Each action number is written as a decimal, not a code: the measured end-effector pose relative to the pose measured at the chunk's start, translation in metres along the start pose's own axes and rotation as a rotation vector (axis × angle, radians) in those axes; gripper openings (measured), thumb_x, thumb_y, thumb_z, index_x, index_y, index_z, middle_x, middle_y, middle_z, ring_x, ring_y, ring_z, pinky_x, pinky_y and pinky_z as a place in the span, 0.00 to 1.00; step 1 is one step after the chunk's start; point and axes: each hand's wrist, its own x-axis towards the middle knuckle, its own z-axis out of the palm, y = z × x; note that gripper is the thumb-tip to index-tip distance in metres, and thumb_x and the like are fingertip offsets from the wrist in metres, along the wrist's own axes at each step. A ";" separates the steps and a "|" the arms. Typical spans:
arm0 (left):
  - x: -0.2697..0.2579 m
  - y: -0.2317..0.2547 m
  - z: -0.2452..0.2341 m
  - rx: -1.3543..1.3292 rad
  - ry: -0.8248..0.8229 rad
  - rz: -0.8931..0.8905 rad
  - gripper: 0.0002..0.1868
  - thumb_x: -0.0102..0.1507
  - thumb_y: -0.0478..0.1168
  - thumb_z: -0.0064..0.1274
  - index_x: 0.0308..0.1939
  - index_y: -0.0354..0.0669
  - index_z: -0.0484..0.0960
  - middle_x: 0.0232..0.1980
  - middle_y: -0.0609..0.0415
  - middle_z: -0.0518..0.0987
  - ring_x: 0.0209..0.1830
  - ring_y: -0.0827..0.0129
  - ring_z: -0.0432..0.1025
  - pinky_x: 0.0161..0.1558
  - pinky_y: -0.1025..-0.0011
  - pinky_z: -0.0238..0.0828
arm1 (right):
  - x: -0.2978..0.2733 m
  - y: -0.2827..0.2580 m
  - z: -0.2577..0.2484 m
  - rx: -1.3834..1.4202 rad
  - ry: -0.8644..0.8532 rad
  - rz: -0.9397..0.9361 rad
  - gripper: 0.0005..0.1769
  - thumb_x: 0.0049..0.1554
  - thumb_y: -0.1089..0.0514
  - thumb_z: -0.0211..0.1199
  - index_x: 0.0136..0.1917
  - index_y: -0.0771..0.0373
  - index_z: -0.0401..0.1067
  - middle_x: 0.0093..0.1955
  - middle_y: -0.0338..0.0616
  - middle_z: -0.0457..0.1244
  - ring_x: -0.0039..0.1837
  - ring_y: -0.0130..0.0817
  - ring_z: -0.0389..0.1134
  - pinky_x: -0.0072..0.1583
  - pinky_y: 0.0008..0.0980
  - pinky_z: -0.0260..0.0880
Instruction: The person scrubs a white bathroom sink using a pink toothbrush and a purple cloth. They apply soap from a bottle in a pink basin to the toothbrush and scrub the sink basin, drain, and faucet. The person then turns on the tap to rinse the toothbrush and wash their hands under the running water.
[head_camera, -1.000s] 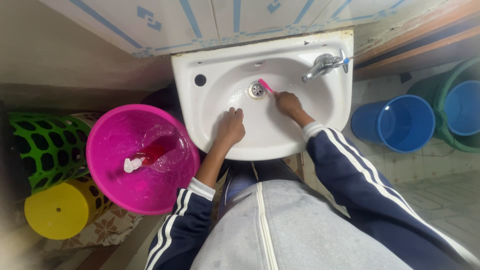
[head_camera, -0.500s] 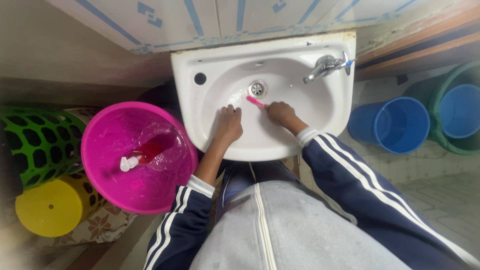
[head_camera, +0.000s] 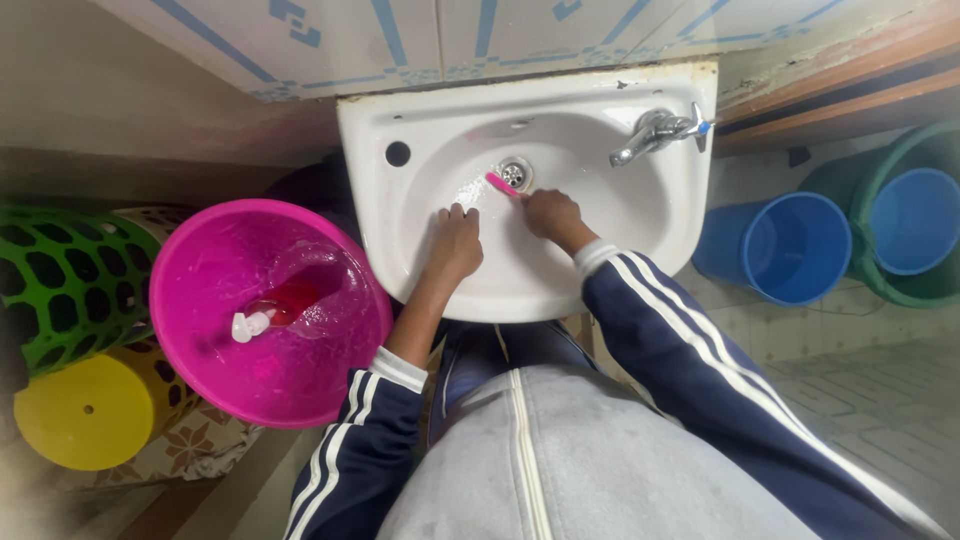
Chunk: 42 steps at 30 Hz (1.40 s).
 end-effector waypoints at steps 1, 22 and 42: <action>0.000 -0.004 -0.002 0.002 -0.003 0.000 0.16 0.54 0.29 0.49 0.47 0.32 0.77 0.49 0.36 0.75 0.48 0.44 0.68 0.53 0.52 0.65 | -0.006 0.001 -0.002 0.003 -0.007 0.008 0.32 0.71 0.39 0.39 0.56 0.64 0.76 0.56 0.58 0.70 0.60 0.56 0.71 0.61 0.50 0.70; -0.002 -0.006 -0.009 -0.064 0.030 -0.006 0.14 0.56 0.31 0.50 0.46 0.32 0.77 0.48 0.36 0.75 0.47 0.44 0.68 0.53 0.51 0.64 | -0.010 0.064 -0.015 -0.161 0.080 -0.035 0.28 0.68 0.42 0.44 0.54 0.62 0.78 0.54 0.57 0.70 0.57 0.55 0.72 0.58 0.51 0.70; -0.006 -0.006 -0.017 -0.007 0.086 0.039 0.13 0.56 0.30 0.49 0.45 0.33 0.77 0.47 0.39 0.74 0.46 0.48 0.67 0.52 0.53 0.62 | -0.013 0.059 -0.008 -0.194 0.022 -0.089 0.28 0.69 0.44 0.42 0.53 0.62 0.79 0.52 0.56 0.71 0.54 0.53 0.74 0.56 0.49 0.73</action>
